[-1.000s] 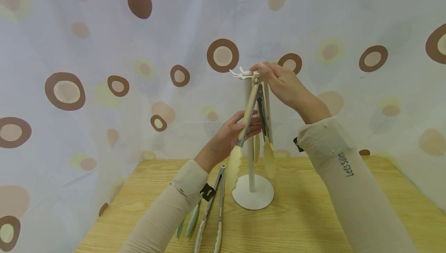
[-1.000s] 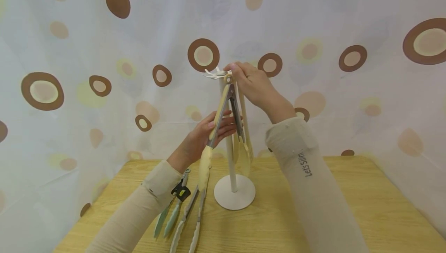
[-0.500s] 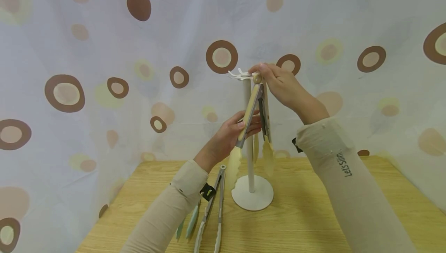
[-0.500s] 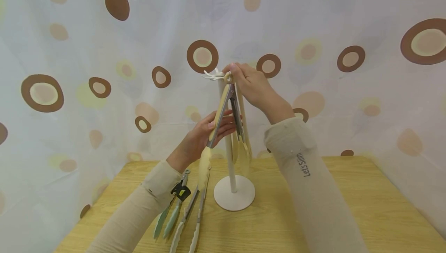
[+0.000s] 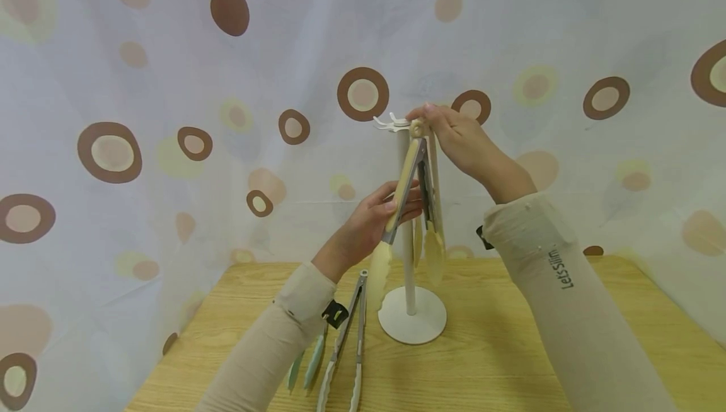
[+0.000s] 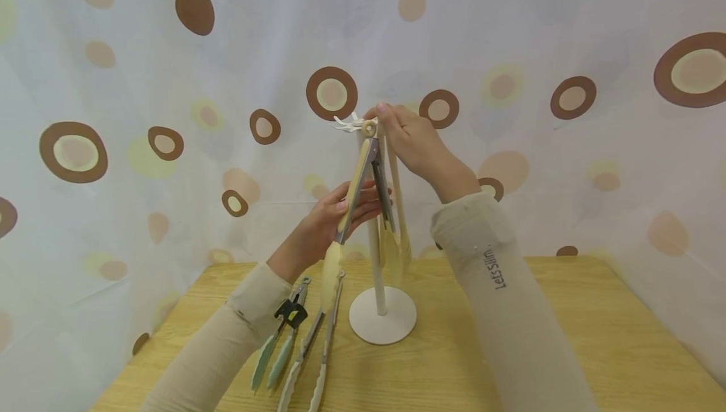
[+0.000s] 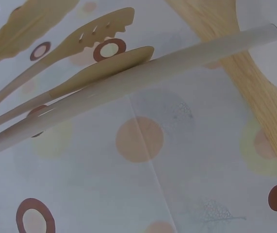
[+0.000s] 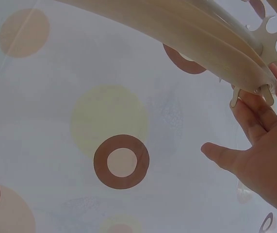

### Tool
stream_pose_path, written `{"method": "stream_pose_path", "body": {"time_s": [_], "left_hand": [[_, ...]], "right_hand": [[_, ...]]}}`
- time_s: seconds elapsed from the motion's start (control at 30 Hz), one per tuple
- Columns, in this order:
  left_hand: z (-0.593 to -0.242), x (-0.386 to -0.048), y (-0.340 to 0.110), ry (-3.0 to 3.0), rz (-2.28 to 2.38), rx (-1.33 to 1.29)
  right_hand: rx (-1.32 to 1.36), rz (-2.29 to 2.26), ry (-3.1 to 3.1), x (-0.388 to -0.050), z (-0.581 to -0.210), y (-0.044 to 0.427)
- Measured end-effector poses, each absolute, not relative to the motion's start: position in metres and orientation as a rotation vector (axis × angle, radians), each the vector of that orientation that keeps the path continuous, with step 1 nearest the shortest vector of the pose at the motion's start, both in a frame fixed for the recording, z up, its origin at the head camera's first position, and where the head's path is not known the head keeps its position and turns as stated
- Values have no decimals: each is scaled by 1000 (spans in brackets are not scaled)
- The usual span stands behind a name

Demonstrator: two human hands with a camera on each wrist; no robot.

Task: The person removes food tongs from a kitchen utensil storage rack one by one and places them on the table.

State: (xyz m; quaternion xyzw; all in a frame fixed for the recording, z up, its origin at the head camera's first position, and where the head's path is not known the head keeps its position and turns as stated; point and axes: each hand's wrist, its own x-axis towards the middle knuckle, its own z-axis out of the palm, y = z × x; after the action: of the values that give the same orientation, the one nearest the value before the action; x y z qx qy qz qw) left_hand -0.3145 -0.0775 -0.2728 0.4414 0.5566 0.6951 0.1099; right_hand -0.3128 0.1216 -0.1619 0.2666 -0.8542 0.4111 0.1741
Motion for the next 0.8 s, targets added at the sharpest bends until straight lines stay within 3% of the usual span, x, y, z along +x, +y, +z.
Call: {"method": "stream_pose_path", "body": {"time_s": [0.8], "left_hand": [[-271, -296, -123, 2002, 1923, 1183]], "right_hand": [[740, 1114, -2435, -311, -163, 122]]}}
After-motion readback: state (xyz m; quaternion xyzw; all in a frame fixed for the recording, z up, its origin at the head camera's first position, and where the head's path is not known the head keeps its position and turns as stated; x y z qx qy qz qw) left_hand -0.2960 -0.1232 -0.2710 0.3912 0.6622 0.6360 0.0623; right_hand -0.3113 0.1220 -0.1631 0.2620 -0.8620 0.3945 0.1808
